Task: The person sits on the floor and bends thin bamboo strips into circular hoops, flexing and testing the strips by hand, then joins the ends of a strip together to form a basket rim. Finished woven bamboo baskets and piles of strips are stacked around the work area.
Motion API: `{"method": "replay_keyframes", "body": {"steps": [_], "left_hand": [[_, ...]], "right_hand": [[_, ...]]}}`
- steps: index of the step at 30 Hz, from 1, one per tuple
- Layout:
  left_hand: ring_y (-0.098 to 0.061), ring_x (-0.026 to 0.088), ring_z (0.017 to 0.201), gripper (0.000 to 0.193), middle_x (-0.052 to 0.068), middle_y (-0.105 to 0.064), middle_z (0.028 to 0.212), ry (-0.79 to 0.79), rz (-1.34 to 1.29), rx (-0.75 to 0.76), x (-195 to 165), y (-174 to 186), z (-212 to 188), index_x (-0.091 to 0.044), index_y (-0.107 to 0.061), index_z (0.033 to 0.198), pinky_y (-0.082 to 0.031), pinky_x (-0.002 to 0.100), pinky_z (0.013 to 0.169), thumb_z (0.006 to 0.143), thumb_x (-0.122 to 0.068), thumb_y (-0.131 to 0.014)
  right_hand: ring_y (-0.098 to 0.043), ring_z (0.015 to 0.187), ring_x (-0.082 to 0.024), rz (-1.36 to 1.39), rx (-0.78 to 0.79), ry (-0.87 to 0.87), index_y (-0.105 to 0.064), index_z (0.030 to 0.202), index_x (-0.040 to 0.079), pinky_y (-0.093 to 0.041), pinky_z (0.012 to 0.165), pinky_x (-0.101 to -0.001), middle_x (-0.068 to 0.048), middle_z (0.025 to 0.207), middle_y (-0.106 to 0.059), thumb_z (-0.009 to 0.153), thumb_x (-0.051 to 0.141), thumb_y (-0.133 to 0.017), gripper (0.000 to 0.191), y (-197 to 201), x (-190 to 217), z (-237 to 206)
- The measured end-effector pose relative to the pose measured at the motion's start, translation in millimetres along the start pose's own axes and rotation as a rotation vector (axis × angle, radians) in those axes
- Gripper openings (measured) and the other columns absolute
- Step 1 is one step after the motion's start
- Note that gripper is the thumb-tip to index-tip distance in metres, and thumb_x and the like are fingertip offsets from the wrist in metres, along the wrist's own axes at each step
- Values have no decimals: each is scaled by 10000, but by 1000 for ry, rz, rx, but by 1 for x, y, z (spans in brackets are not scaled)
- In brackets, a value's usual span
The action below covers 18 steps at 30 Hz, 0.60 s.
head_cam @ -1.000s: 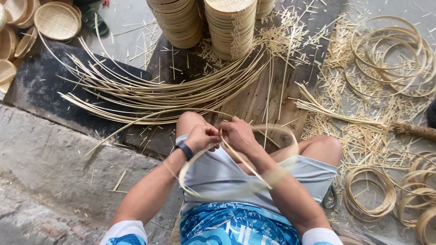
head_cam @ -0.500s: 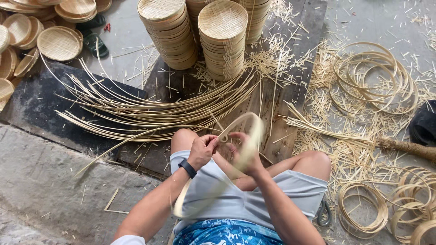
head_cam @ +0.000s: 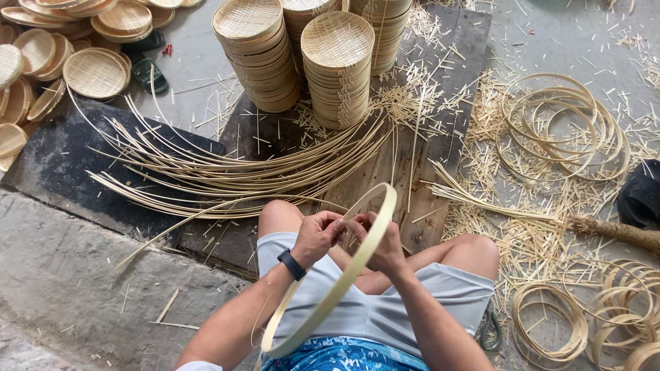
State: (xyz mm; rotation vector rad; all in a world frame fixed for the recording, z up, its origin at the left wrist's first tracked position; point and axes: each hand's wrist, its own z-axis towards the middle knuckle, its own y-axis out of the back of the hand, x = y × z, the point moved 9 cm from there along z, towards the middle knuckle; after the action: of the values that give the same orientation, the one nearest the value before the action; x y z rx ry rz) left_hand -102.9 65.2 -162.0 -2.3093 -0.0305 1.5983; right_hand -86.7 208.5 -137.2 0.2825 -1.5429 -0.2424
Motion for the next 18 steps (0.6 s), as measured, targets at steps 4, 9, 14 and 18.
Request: {"method": "replay_keyframes", "body": {"steps": [4,9,14,18], "left_hand": [[-588,60,596,206,20,-705,761,-1,-66,15,5,-3,-5,2,-696,1003,-454,212,510,972,-201,-686],[-567,51,523,319,11,-668,663,101,30,-92,15,6,-8,-13,-719,828,-431,213,451,934,-312,-749],[-546,94,404,386,55,-653,577,126,-69,-188,19,3,-12,-60,-595,675,-391,247,345,849,-317,-825],[-535,80,401,408,58,-636,571,100,-43,-197,19,-2,-14,-80,-572,676,-373,226,344,862,-341,-824]], "right_hand": [[-670,585,-107,-115,-261,71,-727,935,9,-540,555,-282,-72,688,-710,886,158,-748,159,13,10,-9],[-584,527,-198,-269,-79,44,-731,897,9,-488,527,-342,-120,624,-623,800,91,-772,133,-2,3,-8],[-633,574,-159,-161,-113,139,-692,868,5,-516,546,-313,-84,676,-665,797,118,-790,165,4,13,-13],[-668,607,-106,-74,-88,114,-712,915,7,-540,566,-277,-61,702,-706,850,102,-725,116,9,8,-17]]}}
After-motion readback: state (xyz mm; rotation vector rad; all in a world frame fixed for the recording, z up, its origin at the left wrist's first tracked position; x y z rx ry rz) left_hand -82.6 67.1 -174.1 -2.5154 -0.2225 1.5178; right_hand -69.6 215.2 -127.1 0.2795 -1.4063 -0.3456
